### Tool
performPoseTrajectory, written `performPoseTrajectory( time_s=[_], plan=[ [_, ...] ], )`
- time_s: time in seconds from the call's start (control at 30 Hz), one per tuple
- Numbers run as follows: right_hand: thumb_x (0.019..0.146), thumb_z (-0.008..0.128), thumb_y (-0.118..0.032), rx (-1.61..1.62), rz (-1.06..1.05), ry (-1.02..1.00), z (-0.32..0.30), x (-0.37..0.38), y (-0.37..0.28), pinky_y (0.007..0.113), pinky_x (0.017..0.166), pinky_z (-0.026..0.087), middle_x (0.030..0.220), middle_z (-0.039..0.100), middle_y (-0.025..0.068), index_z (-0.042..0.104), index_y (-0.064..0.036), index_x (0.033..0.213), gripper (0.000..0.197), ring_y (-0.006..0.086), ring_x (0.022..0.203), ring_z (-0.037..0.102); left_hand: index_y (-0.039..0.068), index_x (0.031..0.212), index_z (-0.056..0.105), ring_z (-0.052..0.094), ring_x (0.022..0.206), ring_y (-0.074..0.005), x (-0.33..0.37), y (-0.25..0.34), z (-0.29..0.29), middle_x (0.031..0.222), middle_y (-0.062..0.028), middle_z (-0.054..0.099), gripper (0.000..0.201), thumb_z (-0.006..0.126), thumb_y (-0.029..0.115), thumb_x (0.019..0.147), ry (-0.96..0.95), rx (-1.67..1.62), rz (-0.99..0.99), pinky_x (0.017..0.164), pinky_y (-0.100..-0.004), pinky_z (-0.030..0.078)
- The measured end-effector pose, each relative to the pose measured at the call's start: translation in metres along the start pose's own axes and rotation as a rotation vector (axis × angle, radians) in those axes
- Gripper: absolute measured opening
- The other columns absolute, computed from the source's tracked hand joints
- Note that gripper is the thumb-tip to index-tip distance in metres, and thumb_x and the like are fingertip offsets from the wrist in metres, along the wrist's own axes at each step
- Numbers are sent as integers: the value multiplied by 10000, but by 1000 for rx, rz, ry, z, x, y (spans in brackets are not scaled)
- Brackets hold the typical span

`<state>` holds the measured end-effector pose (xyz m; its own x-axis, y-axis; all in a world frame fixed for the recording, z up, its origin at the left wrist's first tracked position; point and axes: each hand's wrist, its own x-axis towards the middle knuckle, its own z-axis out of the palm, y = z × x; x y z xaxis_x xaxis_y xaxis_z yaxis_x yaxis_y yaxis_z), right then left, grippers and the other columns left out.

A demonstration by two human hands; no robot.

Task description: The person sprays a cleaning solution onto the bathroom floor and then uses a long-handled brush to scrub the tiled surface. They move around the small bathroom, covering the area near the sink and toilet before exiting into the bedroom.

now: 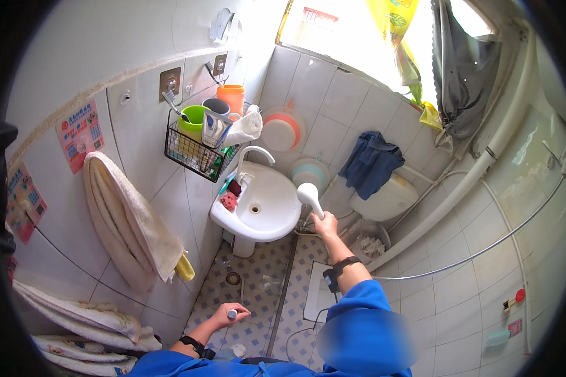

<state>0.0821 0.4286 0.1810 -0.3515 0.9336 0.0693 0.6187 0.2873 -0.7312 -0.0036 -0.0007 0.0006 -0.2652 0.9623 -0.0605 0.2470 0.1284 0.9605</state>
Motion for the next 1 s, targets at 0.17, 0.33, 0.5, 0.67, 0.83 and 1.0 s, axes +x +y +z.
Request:
performPoseTrajectory(
  time_s=[0.17,0.33,0.5,0.67,0.83,1.0],
  plan=[
    [864,714,-335,27,-20,89,-5,4,-19,355,564,538,702,679,122,660,15,972,370,216,553,676,95,951,760,682,821,-164,0,1,-1,895,-64,722,164,723,229,864,7,10,35,729,-283,535],
    [905,679,-306,404,-183,219,-9,7,-56,313,581,583,875,669,115,614,33,1039,370,163,673,664,90,955,758,684,811,-160,1,-2,2,899,-65,722,159,729,218,864,-1,-3,38,723,-289,537],
    [925,665,-297,388,-251,25,-4,-7,-62,299,575,589,852,633,75,612,31,1032,349,130,699,640,90,953,759,682,811,-154,4,-2,4,903,-61,721,149,727,208,868,-12,-6,20,719,-285,535],
    [896,695,-293,154,-168,-154,7,-21,-31,321,576,588,838,642,82,621,24,1023,350,157,668,656,90,953,758,684,817,-168,5,-1,2,903,-65,720,154,724,212,864,-25,-2,12,729,-289,539],
    [884,692,-296,-164,-118,75,10,-23,12,361,580,573,814,677,139,619,26,1055,371,209,629,687,86,946,755,687,825,-186,5,-3,1,902,-75,723,149,732,194,846,-9,26,6,741,-289,544],
    [869,702,-313,-88,-161,14,-2,-31,48,358,586,556,829,682,141,611,24,1047,392,205,646,690,74,927,754,672,784,-147,8,-3,4,865,-64,719,128,748,164,836,-15,-58,-10,715,-271,535]
  ],
)
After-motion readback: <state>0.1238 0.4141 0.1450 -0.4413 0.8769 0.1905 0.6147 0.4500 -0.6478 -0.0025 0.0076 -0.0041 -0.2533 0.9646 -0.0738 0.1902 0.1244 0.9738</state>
